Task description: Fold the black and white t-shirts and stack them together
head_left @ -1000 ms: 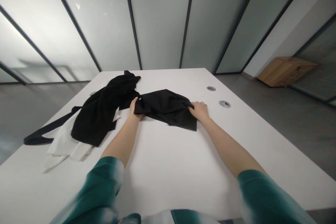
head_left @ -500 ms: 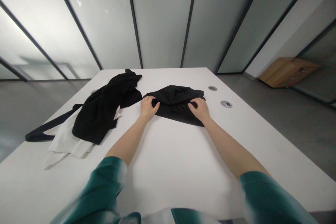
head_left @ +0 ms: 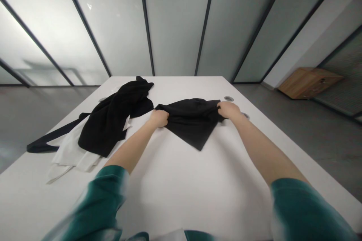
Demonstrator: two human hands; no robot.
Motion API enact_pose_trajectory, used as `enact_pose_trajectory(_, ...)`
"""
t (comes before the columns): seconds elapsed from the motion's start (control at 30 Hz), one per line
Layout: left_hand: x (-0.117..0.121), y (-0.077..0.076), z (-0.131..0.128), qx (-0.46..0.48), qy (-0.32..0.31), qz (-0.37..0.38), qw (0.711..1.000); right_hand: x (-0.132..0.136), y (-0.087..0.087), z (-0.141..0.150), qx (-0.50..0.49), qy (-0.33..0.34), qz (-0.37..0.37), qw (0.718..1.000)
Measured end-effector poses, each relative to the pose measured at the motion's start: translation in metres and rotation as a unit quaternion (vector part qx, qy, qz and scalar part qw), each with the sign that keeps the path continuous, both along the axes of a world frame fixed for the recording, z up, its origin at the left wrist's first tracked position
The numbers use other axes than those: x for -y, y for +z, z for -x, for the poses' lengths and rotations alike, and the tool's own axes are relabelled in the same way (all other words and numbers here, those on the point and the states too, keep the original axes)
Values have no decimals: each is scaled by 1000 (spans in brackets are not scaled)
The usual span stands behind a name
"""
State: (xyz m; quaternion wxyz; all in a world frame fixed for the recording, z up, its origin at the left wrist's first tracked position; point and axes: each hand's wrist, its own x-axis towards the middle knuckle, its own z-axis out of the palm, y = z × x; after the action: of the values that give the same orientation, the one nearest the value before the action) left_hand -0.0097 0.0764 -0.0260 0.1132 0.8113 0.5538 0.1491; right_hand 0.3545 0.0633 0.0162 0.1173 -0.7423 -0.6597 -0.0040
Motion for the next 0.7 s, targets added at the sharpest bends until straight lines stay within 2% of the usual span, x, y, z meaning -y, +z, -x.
enact_pose_trajectory(0.07,-11,13,15,4,49,7,999,-11,29,-16,-31,-49,-99,993)
enact_pose_trajectory(0.1,-14,21,20,9,66,-5,998,-15,43,-20,-61,-44,-168,983)
enact_pose_trajectory(0.17,-11,38,18,31,64,-58,996,-20,67,-15,-134,5,-282,950)
enact_pose_trajectory(0.23,0,53,-2,73,24,-119,990,-17,82,10,-217,73,-338,913)
enact_pose_trajectory(0.3,15,66,-33,132,-17,-156,979,-7,88,49,-300,146,-331,883)
enact_pose_trajectory(0.37,26,76,-62,197,-31,-166,966,9,88,88,-353,238,-281,860)
enact_pose_trajectory(0.43,33,84,-76,274,-26,-172,946,24,84,111,-383,311,-244,835)
enact_pose_trajectory(0.47,36,88,-75,320,-16,-179,930,30,81,114,-397,324,-245,823)
enact_pose_trajectory(0.5,38,93,-68,370,-1,-190,909,34,76,111,-410,321,-255,815)
enact_pose_trajectory(0.57,43,107,-38,477,45,-221,849,38,61,92,-432,271,-290,810)
enact_pose_trajectory(0.63,52,127,6,580,108,-250,768,38,35,66,-450,183,-306,819)
enact_pose_trajectory(0.7,63,151,57,652,160,-313,672,40,2,48,-468,88,-287,831)
